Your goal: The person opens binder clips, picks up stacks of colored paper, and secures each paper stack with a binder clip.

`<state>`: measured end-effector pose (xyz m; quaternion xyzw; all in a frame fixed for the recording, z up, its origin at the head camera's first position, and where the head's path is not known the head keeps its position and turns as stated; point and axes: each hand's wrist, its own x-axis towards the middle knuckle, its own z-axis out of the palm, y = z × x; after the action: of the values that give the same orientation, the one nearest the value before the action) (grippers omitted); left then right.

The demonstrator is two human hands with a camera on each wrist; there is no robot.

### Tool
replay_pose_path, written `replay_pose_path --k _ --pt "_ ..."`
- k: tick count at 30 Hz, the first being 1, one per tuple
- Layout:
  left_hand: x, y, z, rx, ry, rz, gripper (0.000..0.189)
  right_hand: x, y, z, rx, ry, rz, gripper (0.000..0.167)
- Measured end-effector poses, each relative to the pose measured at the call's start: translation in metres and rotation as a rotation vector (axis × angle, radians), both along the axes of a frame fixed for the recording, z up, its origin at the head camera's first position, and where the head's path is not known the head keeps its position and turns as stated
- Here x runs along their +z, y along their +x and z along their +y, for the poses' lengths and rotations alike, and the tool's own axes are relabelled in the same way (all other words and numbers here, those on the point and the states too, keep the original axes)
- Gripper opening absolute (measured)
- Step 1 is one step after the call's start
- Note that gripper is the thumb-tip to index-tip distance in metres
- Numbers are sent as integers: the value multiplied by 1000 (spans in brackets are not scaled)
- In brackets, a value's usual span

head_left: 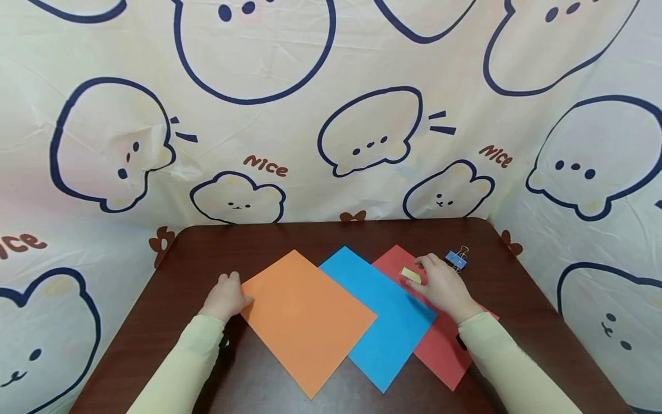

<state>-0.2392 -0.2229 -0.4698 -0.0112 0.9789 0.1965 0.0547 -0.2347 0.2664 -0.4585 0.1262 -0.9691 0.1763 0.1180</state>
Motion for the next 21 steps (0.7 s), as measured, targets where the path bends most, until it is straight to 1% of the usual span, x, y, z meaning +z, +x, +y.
replay_pose_path --k 2,5,7,9,17,21 --pt "-2 -2 -2 -11 16 16 58 0 0 0 1 0 2 57" --pt "-3 -3 -4 -25 61 26 43 1 1 0 2 1 7 57" --pt "-3 -3 -5 -24 101 23 33 1 1 0 4 0 10 56" --pt "-3 -3 -6 -14 143 22 27 1 1 0 6 0 11 56" --pt "-10 -3 -14 49 302 80 25 0 1 1 9 -6 13 56" --pt "-13 -3 -17 89 402 96 25 0 1 1 9 -10 17 56"
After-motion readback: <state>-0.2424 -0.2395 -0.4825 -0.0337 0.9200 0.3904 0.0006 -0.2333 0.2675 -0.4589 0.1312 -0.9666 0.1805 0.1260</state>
